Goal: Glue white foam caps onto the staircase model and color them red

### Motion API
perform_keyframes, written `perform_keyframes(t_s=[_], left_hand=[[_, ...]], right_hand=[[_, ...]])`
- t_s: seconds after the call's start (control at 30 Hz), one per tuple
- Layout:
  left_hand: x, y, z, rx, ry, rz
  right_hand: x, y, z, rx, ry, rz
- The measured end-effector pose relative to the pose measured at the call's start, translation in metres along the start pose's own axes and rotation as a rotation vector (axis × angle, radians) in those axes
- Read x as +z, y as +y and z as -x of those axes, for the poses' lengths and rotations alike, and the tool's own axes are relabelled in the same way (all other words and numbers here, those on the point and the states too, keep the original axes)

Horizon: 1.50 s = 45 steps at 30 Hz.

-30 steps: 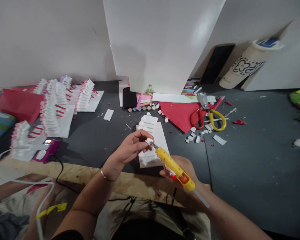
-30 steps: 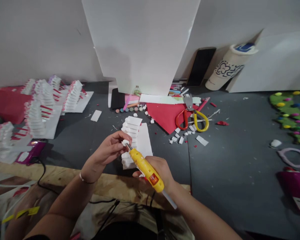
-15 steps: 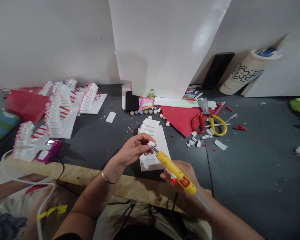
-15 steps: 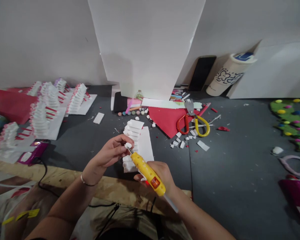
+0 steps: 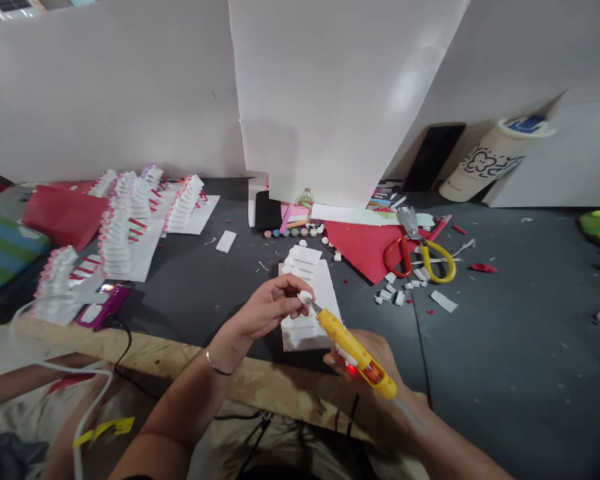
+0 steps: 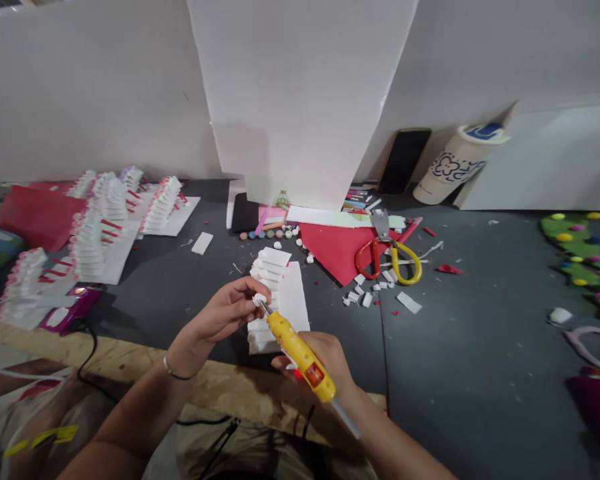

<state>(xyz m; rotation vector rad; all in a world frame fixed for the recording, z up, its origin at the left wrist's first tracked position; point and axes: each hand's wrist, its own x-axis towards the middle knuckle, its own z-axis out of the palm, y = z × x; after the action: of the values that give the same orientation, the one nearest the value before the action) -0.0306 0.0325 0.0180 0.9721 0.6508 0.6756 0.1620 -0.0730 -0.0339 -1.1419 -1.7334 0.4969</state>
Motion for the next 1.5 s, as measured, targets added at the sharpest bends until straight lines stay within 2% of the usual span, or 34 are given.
perform_keyframes(t_s=[0.47,1.0,1.5], left_hand=[[0.0005,-0.0009,0.0006,-0.012,0.032,0.000],[0.0033,-0.0007,-0.0006,-0.002,0.044,-0.004],[0.0004,-0.0001,0.0000,0.000,0.046,-0.021]], right_hand=[[0.0013,0.0003,-0.0009,-0.019,0.029,0.044],[-0.0038,-0.0036,-0.0043,-0.033,-0.033,-0.022],[-0.0035,0.0008,-0.0008,0.030,-0.059,-0.005]])
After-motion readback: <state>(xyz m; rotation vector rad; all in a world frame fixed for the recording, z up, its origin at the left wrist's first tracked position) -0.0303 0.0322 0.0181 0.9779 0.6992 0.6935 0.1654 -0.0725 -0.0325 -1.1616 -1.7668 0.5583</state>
